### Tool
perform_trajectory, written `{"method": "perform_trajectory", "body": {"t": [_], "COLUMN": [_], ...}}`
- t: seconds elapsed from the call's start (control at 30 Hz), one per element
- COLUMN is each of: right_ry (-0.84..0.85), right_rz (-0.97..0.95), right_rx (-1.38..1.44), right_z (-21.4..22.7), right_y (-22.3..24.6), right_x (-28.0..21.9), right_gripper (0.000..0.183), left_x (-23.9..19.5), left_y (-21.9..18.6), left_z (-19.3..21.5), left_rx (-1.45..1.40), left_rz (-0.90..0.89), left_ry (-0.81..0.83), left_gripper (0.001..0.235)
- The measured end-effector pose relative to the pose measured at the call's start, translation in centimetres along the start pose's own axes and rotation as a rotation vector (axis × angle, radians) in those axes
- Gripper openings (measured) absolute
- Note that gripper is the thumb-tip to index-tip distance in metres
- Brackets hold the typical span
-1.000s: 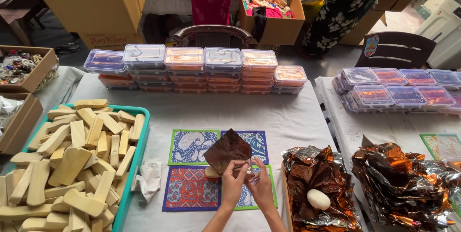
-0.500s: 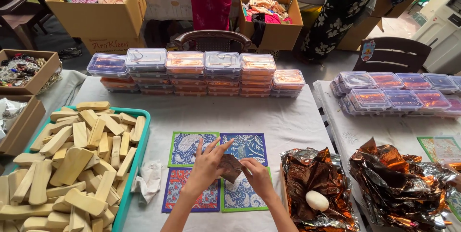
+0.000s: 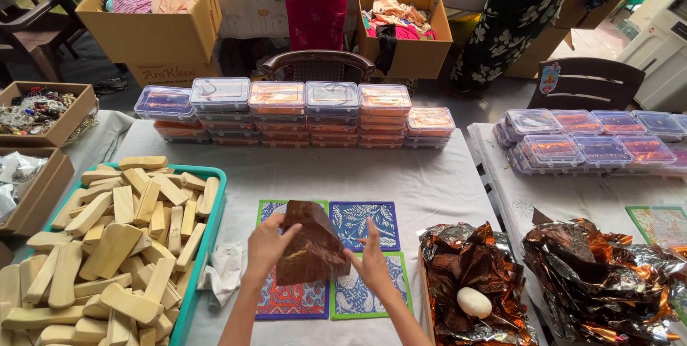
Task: The person wipes a wooden item with a white cloth, then wraps it in a sheet of copper foil. They repeat this process with a second wooden item, folding the foil around each piece and placing the wrapped items on the table.
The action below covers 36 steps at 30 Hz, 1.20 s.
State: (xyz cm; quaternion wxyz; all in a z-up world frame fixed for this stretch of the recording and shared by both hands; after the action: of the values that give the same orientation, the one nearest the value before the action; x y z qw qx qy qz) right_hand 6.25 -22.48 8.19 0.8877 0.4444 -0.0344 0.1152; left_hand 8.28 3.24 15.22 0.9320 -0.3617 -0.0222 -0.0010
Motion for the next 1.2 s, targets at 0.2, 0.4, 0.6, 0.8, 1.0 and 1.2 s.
{"method": "perform_trajectory", "body": {"t": [0.2, 0.4, 0.6, 0.8, 1.0, 1.2], "right_ry": [0.304, 0.359, 0.293, 0.262, 0.228, 0.221], "right_rz": [0.043, 0.142, 0.189, 0.106, -0.078, -0.247], "right_rx": [-0.269, -0.426, -0.404, -0.395, -0.383, -0.368], "right_z": [-6.5, -7.4, -7.4, -5.6, -2.2, -1.7], "right_y": [-3.0, -3.2, -4.3, -7.2, -9.0, -11.0], "right_x": [-2.4, -1.7, -1.1, -4.3, -7.7, -8.4], "right_gripper": [0.103, 0.073, 0.055, 0.044, 0.044, 0.048], "left_x": [2.0, 2.6, 2.4, -1.8, -5.6, -7.1], "left_y": [3.0, 0.9, 1.6, 1.1, 3.0, 5.8], "left_z": [2.8, 1.5, -8.1, -13.8, -18.8, -22.3], "left_rx": [0.169, 0.21, 0.421, 0.408, 0.4, 0.368], "left_rz": [0.136, -0.101, -0.231, -0.426, -0.487, -0.356], "left_ry": [-0.138, -0.29, -0.132, -0.107, 0.026, 0.266], "left_gripper": [0.036, 0.028, 0.02, 0.039, 0.047, 0.058]}}
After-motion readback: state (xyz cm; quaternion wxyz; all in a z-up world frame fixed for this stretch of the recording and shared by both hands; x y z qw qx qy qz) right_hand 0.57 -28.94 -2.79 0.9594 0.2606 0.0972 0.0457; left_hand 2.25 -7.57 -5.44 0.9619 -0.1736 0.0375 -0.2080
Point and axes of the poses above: each hand's wrist, its own x-axis towards the middle knuckle, its own z-axis out of the back of the hand, y = z × x, the point moved 5 cm from there along x, towards the middle knuckle, and after that the axes turned 5 degrees about y, right-handed, at the moved point
